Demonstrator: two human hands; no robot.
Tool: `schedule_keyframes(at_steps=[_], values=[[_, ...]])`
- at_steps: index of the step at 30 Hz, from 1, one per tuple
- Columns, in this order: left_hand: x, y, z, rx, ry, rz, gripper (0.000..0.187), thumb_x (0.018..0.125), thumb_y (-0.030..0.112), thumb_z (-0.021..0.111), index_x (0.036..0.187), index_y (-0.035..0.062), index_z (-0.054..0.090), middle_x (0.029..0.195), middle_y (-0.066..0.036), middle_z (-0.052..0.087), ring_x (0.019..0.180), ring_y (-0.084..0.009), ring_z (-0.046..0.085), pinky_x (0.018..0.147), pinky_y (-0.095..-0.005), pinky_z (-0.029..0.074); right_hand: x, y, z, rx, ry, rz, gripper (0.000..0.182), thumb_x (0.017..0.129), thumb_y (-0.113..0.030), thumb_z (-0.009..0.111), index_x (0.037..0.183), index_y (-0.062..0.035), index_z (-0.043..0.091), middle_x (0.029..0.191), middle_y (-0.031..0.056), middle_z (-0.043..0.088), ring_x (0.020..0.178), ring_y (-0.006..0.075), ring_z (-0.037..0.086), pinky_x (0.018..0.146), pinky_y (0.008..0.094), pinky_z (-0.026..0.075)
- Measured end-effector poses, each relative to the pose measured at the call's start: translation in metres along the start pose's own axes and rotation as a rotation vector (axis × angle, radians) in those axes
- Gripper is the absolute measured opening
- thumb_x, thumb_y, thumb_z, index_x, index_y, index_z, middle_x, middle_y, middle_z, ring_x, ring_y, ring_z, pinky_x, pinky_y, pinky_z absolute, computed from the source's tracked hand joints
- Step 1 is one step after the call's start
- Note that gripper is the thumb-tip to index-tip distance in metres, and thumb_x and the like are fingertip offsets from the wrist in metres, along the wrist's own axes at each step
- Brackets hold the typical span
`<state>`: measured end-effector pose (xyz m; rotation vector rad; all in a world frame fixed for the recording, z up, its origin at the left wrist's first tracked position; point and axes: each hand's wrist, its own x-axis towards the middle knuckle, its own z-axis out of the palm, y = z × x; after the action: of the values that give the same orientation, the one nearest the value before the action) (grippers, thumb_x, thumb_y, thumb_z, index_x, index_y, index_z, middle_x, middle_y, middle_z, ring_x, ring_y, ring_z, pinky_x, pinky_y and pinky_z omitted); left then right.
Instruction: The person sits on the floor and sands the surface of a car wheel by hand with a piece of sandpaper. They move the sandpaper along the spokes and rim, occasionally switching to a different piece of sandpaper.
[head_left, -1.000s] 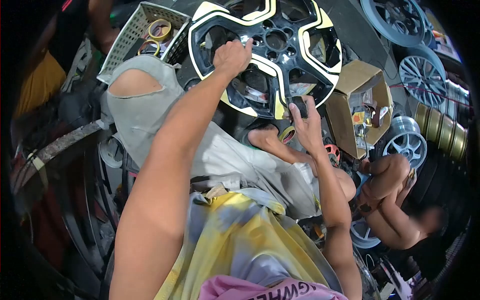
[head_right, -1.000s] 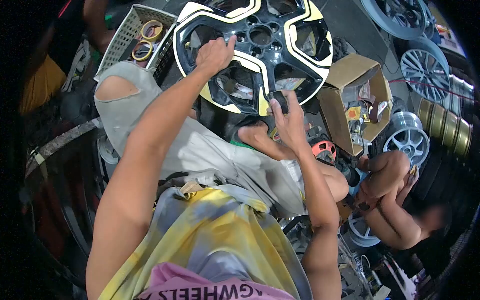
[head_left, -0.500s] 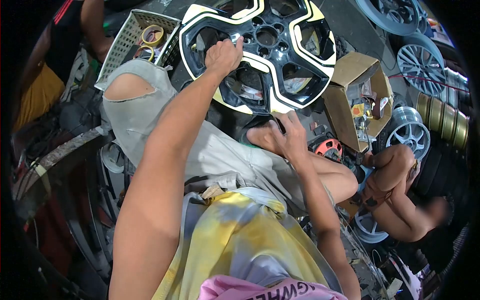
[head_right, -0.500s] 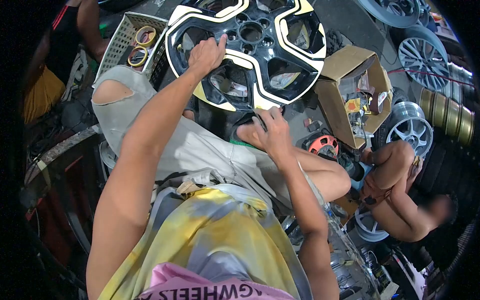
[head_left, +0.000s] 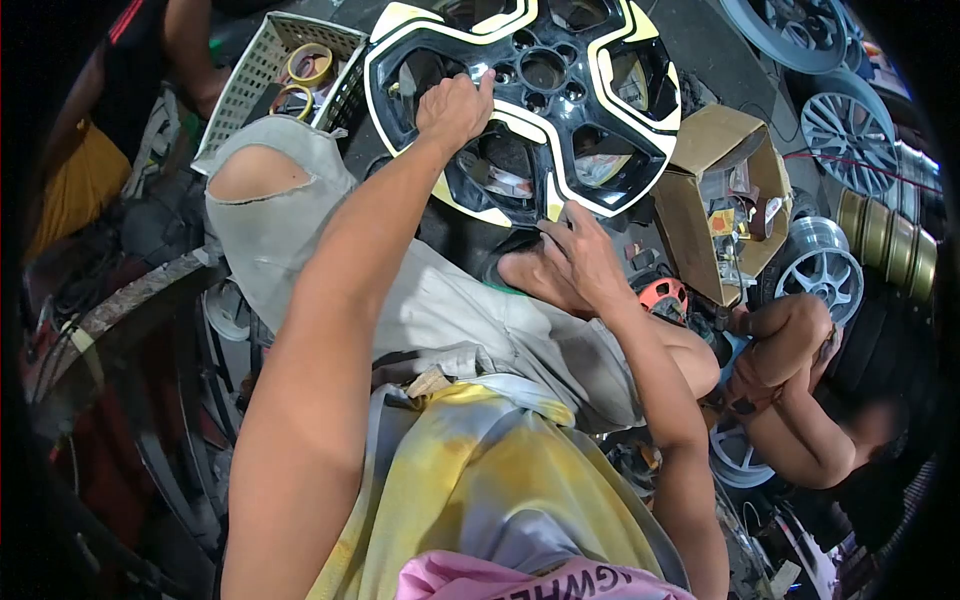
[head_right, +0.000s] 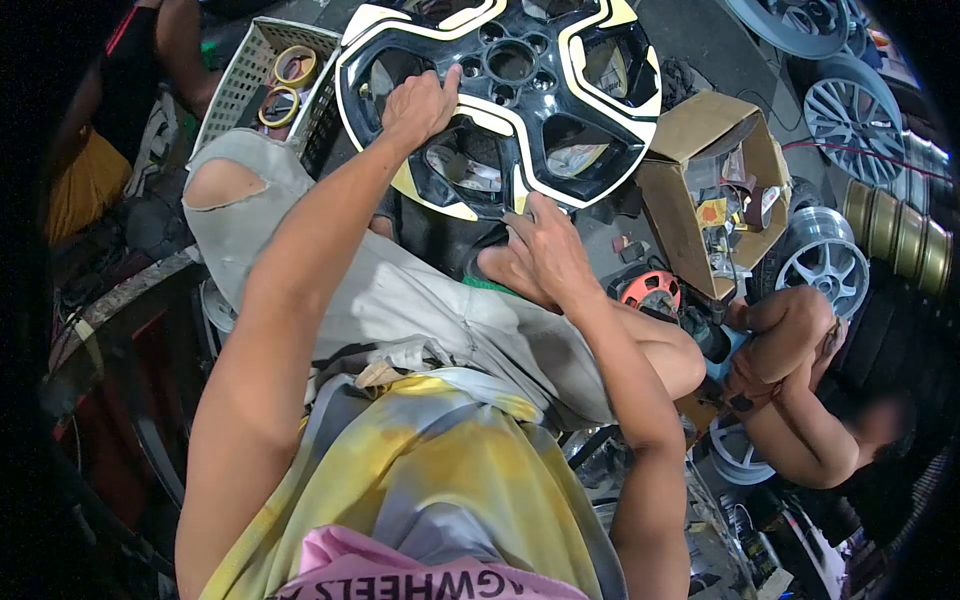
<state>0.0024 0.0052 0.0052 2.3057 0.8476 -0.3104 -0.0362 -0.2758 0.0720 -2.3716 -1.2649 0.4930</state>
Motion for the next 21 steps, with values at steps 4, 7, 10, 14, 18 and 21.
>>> schedule_keyframes(at_steps=[4,7,10,14,18,21], values=[[0.001,-0.001,0.002,-0.005,0.011,0.016,0.073,0.106,0.058,0.035,0.114,-0.0048,0.073,0.115,-0.033,0.07,0.113,-0.0496,0.066,0.102,-0.0528,0.051,0.013,0.002,-0.005,0.02,-0.077,-0.018,0.027,0.091,-0.011,0.068,0.115,-0.0003,0.072,0.106,0.0196,0.055,0.101,0.0397,0.059,0.089,0.0479,0.05],[0.0,-0.001,-0.002,-0.002,0.0,-0.004,0.074,0.106,0.058,0.035,0.113,-0.0052,0.072,0.116,-0.033,0.07,0.113,-0.0494,0.066,0.102,-0.0529,0.051,0.012,0.003,-0.001,0.031,-0.091,-0.027,0.026,0.092,-0.01,0.067,0.115,-0.0001,0.072,0.103,0.0194,0.054,0.1,0.0394,0.059,0.088,0.0477,0.05],[0.0,-0.002,0.002,-0.006,0.01,0.008,0.074,0.106,0.058,0.035,0.113,-0.0052,0.072,0.116,-0.033,0.07,0.113,-0.049,0.066,0.102,-0.0531,0.051,0.002,-0.002,-0.007,0.0,-0.055,-0.054,0.026,0.092,-0.008,0.066,0.116,0.0001,0.071,0.101,0.0194,0.053,0.098,0.0388,0.059,0.085,0.0471,0.05],[0.0,-0.002,0.005,-0.005,0.026,0.023,0.074,0.106,0.058,0.035,0.112,-0.0056,0.073,0.113,-0.033,0.07,0.111,-0.0491,0.067,0.101,-0.0535,0.051,0.01,-0.01,0.005,-0.074,0.018,-0.048,0.041,0.076,-0.007,0.072,0.115,0.0047,0.069,0.101,0.0189,0.053,0.098,0.038,0.059,0.083,0.0463,0.05],[0.003,-0.005,0.007,-0.005,0.044,0.027,0.075,0.106,0.058,0.035,0.109,-0.0062,0.074,0.111,-0.034,0.071,0.11,-0.0493,0.067,0.1,-0.0534,0.052,-0.005,-0.023,0.021,-0.06,0.136,0.061,0.038,0.078,-0.006,0.07,0.114,0.0068,0.067,0.097,0.0189,0.053,0.093,0.0381,0.06,0.079,0.0466,0.049],[0.005,-0.005,0.009,-0.005,0.059,0.023,0.075,0.106,0.058,0.035,0.11,-0.0062,0.074,0.112,-0.034,0.07,0.111,-0.0492,0.067,0.099,-0.053,0.052,-0.001,-0.02,0.034,-0.082,0.226,0.086,0.032,0.086,-0.003,0.069,0.117,0.0025,0.069,0.095,0.0184,0.053,0.088,0.0371,0.059,0.077,0.0474,0.049]])
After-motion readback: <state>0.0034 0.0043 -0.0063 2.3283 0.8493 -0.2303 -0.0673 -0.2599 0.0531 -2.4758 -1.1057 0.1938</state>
